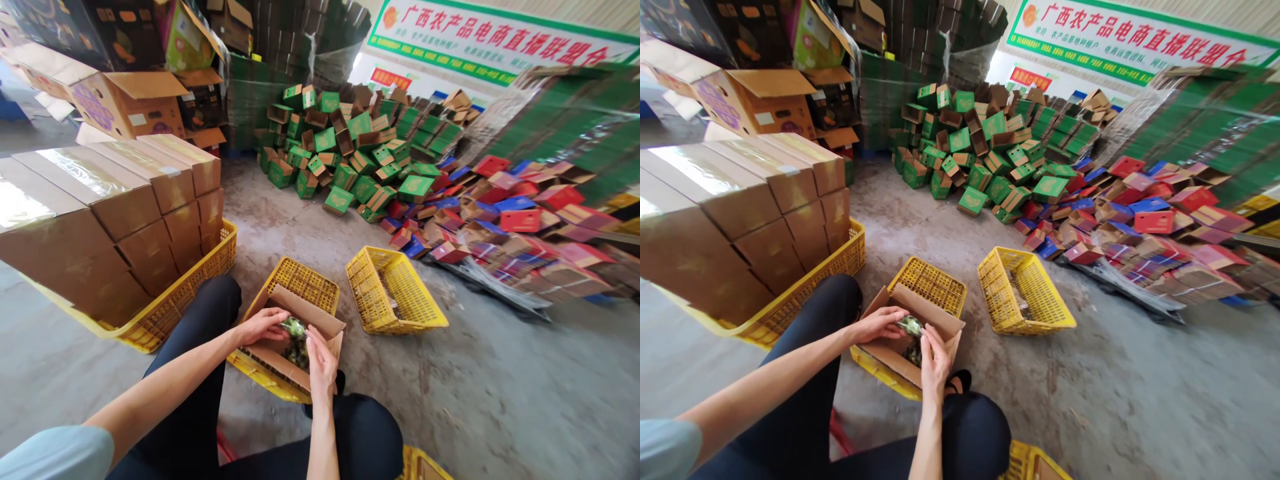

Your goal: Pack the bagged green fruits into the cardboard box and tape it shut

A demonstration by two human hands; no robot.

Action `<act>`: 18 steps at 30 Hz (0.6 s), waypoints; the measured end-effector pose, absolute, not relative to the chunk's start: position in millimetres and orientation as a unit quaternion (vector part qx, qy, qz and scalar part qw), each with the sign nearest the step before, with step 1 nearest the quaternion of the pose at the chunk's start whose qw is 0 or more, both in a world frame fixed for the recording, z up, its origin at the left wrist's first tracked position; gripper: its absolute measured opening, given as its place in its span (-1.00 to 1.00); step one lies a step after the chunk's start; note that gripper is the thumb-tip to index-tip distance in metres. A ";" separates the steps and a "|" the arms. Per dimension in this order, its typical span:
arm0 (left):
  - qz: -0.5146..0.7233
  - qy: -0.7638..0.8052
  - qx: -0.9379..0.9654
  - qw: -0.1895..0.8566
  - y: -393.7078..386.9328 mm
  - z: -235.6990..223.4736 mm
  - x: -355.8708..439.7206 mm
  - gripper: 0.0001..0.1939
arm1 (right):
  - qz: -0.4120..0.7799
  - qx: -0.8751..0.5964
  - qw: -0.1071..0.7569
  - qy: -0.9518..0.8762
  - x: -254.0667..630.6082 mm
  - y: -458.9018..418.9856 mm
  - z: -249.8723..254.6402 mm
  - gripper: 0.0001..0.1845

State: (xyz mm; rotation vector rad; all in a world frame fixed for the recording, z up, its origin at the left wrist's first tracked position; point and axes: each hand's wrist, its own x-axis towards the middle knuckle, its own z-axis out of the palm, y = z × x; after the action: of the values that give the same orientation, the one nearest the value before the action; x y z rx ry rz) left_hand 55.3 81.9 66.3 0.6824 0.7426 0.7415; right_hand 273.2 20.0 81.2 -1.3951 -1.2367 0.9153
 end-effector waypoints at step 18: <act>0.434 0.250 0.362 0.786 76.4 63.9 58.4 0.03 | 0.481 -0.583 0.528 -0.387 273.2 18.9 66.5 -0.09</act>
State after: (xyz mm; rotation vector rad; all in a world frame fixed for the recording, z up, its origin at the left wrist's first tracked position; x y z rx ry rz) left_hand 58.4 76.4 63.9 0.7800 0.5384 0.9355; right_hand 273.2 18.9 66.5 -1.3938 -0.9252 1.1494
